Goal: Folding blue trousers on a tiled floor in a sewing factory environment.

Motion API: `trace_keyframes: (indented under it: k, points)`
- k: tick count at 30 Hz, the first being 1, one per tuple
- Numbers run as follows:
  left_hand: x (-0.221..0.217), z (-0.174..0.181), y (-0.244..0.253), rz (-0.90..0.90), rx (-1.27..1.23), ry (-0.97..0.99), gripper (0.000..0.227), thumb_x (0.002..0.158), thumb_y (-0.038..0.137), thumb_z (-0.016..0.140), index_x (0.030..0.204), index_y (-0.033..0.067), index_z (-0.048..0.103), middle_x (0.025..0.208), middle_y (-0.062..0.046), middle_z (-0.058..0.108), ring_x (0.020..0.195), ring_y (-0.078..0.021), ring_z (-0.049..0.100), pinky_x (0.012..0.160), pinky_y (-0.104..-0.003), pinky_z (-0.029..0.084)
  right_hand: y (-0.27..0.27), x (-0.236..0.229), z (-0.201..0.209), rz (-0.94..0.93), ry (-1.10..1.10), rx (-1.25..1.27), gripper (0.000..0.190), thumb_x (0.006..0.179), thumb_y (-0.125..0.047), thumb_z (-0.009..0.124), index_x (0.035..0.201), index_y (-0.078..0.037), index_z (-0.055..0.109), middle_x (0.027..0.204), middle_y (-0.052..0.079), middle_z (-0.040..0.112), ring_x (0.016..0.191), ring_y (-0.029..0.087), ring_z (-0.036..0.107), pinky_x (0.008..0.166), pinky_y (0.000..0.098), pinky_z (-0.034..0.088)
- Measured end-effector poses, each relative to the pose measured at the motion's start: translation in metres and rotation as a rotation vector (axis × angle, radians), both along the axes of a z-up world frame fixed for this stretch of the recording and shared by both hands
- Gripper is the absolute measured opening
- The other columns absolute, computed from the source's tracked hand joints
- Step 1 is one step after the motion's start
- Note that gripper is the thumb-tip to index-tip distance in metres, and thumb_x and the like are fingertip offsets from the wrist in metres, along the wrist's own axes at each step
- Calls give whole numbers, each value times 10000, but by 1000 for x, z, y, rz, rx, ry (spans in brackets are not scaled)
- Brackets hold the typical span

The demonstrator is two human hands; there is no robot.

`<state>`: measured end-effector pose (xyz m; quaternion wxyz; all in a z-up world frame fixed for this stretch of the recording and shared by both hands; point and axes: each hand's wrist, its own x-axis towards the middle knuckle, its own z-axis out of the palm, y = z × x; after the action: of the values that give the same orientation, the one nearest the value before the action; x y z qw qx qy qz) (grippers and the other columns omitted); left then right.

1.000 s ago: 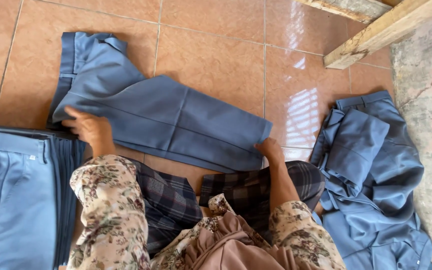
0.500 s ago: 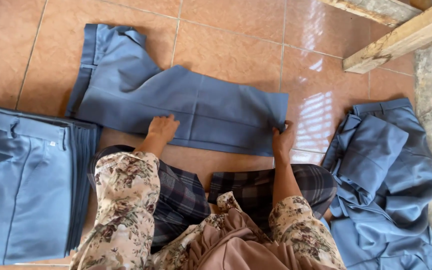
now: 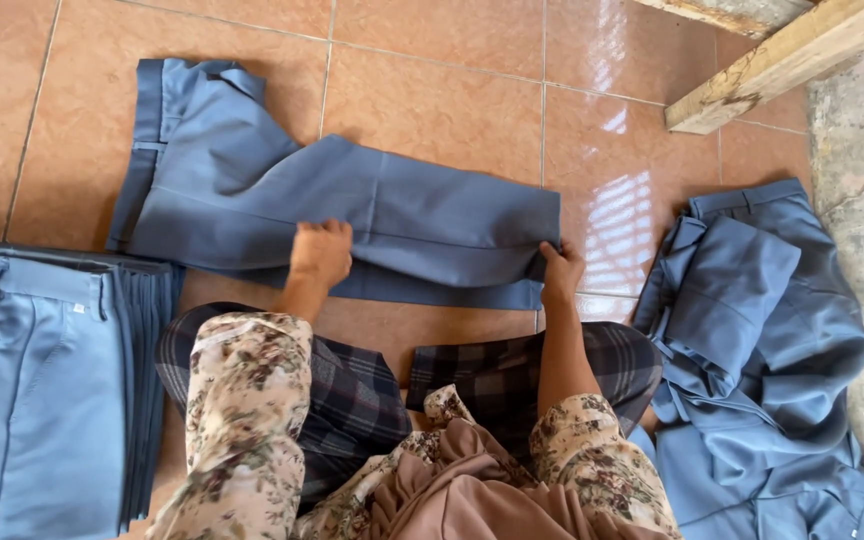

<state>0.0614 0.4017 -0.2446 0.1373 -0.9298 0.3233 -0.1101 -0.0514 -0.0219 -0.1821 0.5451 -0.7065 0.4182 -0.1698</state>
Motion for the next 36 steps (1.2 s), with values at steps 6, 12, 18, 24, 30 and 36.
trace_keyframes:
  k: [6, 12, 18, 24, 30, 36]
  points:
    - [-19, 81, 35, 188, -412, -93, 218, 608, 317, 670, 766, 167, 660, 709, -59, 615, 635, -280, 661, 750, -462, 439, 1, -1, 10, -40, -184, 117, 312, 806, -61, 778, 1109, -135, 767, 992, 94, 707, 928, 205, 649, 847, 405, 546]
    - [-35, -11, 4, 197, 35, 625, 295, 734, 334, 653, 937, 173, 795, 946, -94, 768, 908, -319, 741, 801, -490, 483, -44, -7, -96, 156, 496, -319, 357, 844, -186, 575, 1152, -197, 756, 1008, 148, 741, 1046, 393, 688, 857, 552, 558]
    - [-32, -26, -6, 181, 98, 633, 262, 768, 234, 704, 1007, 134, 747, 949, -141, 718, 870, -346, 710, 742, -515, 477, -20, -7, -59, 143, 652, -385, 665, 791, -354, 780, 1396, -164, 581, 1349, 177, 541, 1249, 441, 499, 932, 668, 489]
    - [-22, 27, -7, 316, -151, 843, 790, 913, 171, 536, 1604, 180, 152, 1302, -236, 575, 1064, -477, 687, 903, -602, 534, -20, -3, -44, 227, 674, -181, 864, 768, -414, 859, 1440, -48, 457, 1364, 242, 545, 1297, 474, 495, 1010, 664, 384]
    - [-18, 63, -6, 372, -196, 895, 956, 958, 160, 573, 1640, 150, -97, 1356, -270, 524, 1132, -502, 661, 961, -600, 539, -10, 6, -34, 320, 503, -182, 592, 693, -293, 843, 1181, 8, 697, 1108, 261, 707, 1123, 470, 648, 922, 607, 490]
    - [-22, 72, -2, 356, -264, 895, 960, 970, 244, 604, 1649, 138, -65, 1316, -272, 550, 1107, -492, 669, 899, -571, 572, 7, -14, 115, 220, -266, 496, 724, 689, -77, 873, 1357, -102, 596, 1152, 100, 652, 1046, 313, 633, 919, 468, 490]
